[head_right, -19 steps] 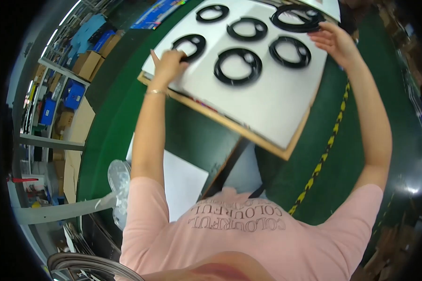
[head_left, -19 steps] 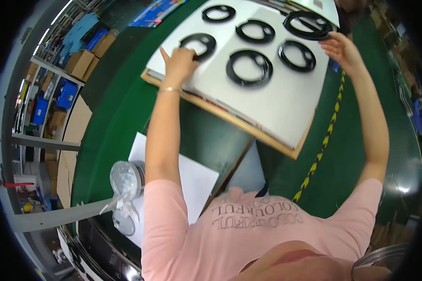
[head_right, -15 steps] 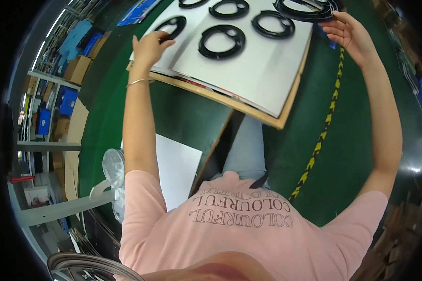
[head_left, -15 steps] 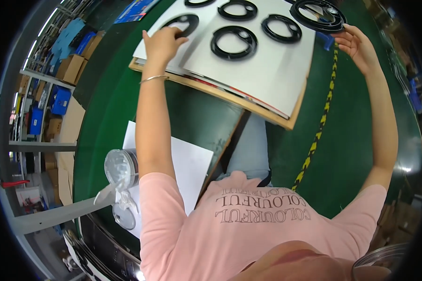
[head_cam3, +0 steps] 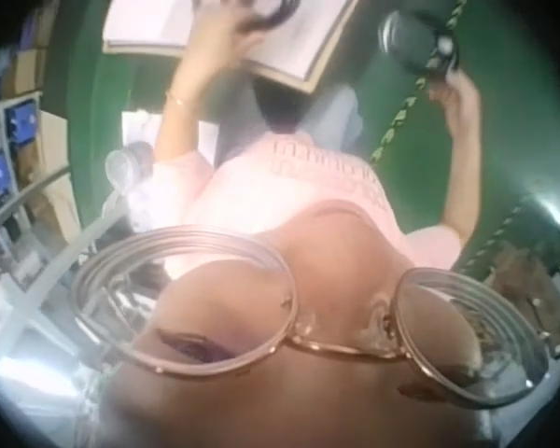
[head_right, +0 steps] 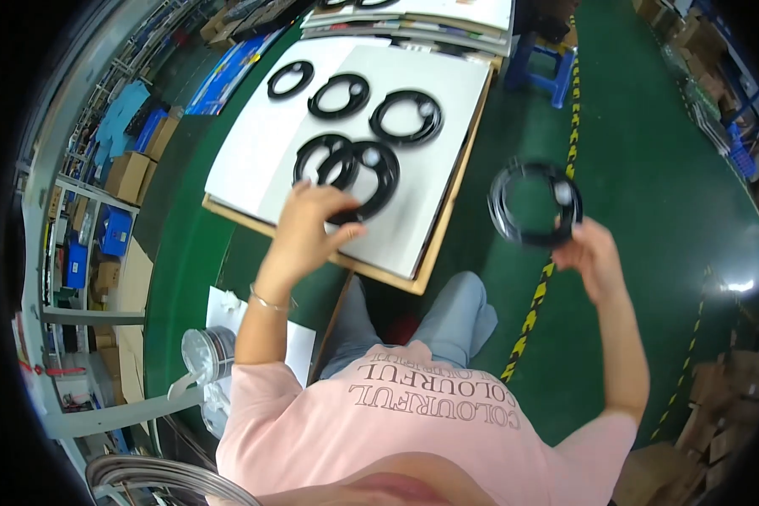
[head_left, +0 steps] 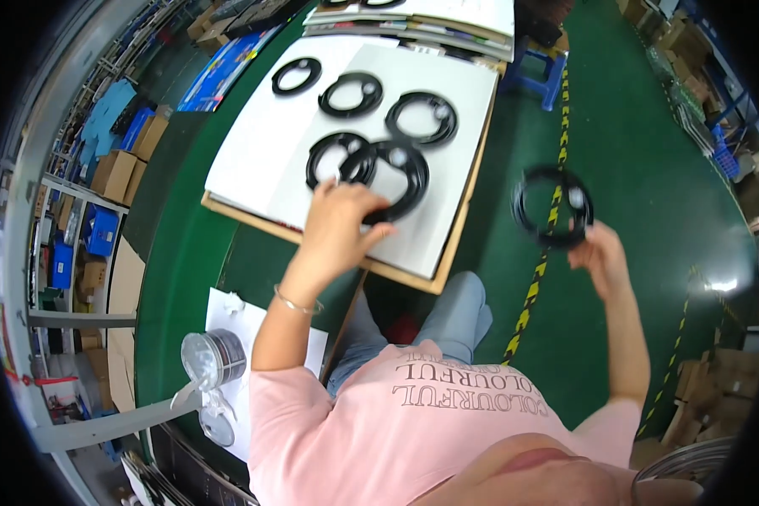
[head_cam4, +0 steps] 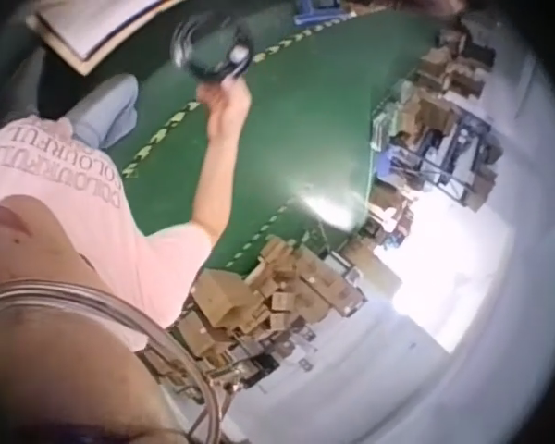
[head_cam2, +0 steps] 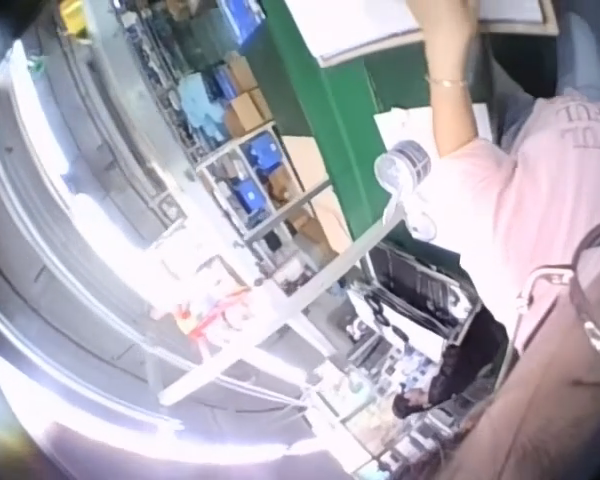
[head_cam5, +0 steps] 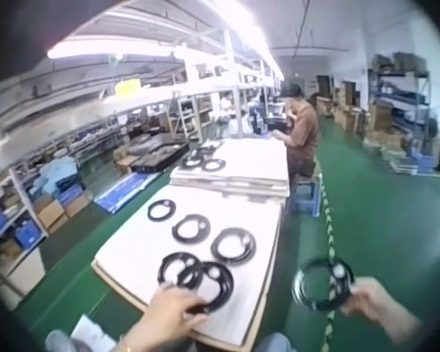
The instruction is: The recorder applies a white sealant to circular black rings using a small spatula at a workbench.
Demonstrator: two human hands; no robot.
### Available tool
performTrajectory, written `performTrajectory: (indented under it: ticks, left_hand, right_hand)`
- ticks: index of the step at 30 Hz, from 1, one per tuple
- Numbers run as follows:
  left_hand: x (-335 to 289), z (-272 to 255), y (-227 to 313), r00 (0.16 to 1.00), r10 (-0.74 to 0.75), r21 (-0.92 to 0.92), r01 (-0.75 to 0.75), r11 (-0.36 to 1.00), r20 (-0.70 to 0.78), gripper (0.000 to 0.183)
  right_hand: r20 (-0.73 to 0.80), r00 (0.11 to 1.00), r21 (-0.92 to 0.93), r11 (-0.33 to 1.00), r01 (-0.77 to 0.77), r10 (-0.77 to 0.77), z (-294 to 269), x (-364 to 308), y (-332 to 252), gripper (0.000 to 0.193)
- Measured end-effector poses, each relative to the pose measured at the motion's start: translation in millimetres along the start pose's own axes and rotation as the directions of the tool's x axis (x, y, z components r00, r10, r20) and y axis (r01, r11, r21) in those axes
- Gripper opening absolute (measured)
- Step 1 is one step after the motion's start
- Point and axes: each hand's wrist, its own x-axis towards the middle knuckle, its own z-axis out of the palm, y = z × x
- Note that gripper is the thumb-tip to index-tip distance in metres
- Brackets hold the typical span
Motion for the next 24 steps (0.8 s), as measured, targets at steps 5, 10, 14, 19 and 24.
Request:
performTrajectory:
  ticks: [5,10,14,19,24]
  left_hand:
    - [35.0,-7.1,38.6,0.983,-0.172,-0.127,0.178,0.976,0.055,0.031]
    - [101.1,-16.3,72.6,0.977,-0.199,-0.127,0.208,0.970,0.082,0.031]
    - [138.5,-14.4,84.2,0.972,-0.221,-0.239,0.234,0.943,0.081,0.028]
    - [170.5,-0.5,73.8,0.956,-0.293,-0.276,0.273,0.922,-0.032,0.026]
    - [211.4,30.4,45.8,0.898,-0.430,-0.339,0.377,0.862,-0.093,0.027]
  right_hand:
    - [-0.275,0.949,0.223,0.971,-0.089,0.150,-61.1,-77.8,9.1,0.023]
    - [-0.442,0.854,0.196,0.958,-0.207,0.275,-91.9,-95.8,-28.2,0.017]
    - [-0.354,0.880,0.201,0.945,-0.258,0.315,-103.1,-39.6,-76.9,0.016]
    - [-0.178,0.968,-0.045,0.981,-0.187,0.177,-81.1,72.5,-132.0,0.017]
    - [-0.094,0.984,-0.051,0.986,-0.157,0.152,-45.0,196.2,-153.0,0.018]
